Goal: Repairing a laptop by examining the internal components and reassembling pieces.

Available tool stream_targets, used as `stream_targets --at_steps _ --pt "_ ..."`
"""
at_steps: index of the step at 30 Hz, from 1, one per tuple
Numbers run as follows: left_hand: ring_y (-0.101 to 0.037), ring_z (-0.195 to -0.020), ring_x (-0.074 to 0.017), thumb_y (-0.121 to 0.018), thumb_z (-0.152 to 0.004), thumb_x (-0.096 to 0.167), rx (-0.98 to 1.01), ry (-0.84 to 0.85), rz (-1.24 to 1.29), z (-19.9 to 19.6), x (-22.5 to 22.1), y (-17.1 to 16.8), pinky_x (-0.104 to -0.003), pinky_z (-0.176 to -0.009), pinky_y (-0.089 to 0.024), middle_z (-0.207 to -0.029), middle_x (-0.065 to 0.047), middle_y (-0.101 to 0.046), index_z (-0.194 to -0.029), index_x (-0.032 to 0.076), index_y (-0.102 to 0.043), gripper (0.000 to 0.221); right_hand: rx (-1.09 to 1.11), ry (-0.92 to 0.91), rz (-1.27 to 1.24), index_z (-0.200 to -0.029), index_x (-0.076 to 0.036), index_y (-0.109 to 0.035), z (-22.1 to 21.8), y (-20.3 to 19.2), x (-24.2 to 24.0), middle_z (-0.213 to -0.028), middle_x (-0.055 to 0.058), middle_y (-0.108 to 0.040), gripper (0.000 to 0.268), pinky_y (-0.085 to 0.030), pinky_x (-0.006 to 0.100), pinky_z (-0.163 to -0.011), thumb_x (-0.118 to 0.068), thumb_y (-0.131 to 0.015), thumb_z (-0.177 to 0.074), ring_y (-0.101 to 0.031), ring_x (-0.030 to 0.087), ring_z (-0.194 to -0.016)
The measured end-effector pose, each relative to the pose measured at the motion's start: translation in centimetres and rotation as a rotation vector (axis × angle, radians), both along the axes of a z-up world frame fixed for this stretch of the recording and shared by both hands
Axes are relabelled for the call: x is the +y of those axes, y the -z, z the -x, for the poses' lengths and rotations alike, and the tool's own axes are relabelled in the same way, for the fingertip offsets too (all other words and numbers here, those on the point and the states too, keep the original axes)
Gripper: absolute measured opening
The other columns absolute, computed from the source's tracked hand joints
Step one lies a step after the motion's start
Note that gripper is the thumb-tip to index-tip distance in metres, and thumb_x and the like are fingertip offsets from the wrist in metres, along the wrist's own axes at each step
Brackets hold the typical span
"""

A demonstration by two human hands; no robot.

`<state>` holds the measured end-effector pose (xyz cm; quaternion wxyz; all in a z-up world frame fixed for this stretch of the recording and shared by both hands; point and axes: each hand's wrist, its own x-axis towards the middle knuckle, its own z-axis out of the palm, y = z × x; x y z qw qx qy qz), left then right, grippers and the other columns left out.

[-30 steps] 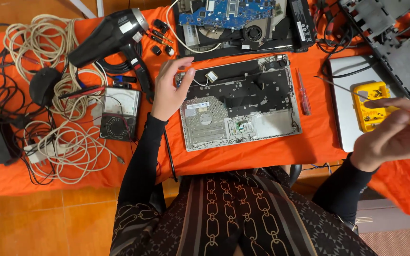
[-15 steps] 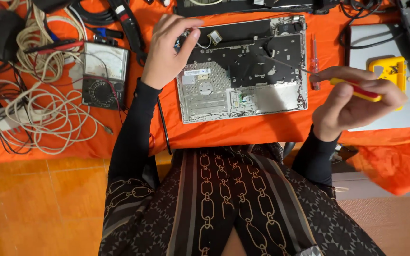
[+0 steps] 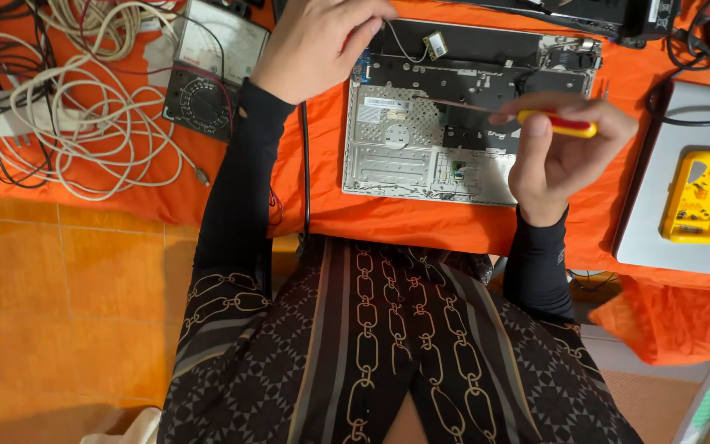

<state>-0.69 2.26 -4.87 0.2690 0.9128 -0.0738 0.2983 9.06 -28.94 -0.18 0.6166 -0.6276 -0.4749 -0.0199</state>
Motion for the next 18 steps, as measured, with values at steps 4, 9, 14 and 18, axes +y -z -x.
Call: stream_targets --at_steps 4,9,14,18 --pt "-0.068 -0.088 -0.0206 -0.068 -0.107 0.007 0.097 0.031 -0.122 0.9 1.1 0.1 -0.036 -0.081 -0.053 -0.105 -0.002 -0.072 -0.113 0.009 -0.068 0.007 0.073 -0.047 0.031 -0.125 -0.008 -0.03 -1.0 0.3 0.8 -0.102 0.024 -0.064 0.022 -0.064 0.036 -0.075 -0.008 -0.052 -0.124 -0.071 0.028 -0.082" --pt "-0.069 -0.089 -0.019 -0.069 -0.104 0.004 0.13 0.078 -0.045 0.8 1.1 0.2 -0.035 -0.081 -0.053 -0.102 -0.003 -0.069 -0.109 0.007 -0.062 0.01 0.188 -0.115 0.036 -0.127 -0.009 -0.03 -2.7 0.9 1.9 -0.1 0.018 -0.065 0.02 -0.061 0.035 -0.075 -0.01 -0.05 -0.125 -0.07 0.027 -0.082" --pt "-0.067 -0.083 -0.0177 -0.07 -0.105 0.005 0.098 0.05 -0.093 0.5 1.0 0.9 -0.034 -0.077 -0.053 -0.099 -0.001 -0.069 -0.108 0.008 -0.063 0.009 0.38 -0.12 -0.002 -0.132 -0.011 -0.032 -4.5 3.7 1.2 -0.102 0.014 -0.056 0.02 -0.059 0.038 -0.075 -0.009 -0.053 -0.132 -0.064 0.025 -0.086" --pt "-0.067 -0.08 -0.0178 -0.069 -0.106 0.005 0.109 0.097 -0.065 0.4 0.6 0.8 -0.033 -0.074 -0.052 -0.096 -0.002 -0.069 -0.106 0.008 -0.065 0.005 0.443 -0.115 -0.045 -0.132 -0.011 -0.034 -5.2 4.6 1.1 -0.101 0.012 -0.054 0.017 -0.059 0.038 -0.073 -0.009 -0.051 -0.131 -0.064 0.023 -0.085"
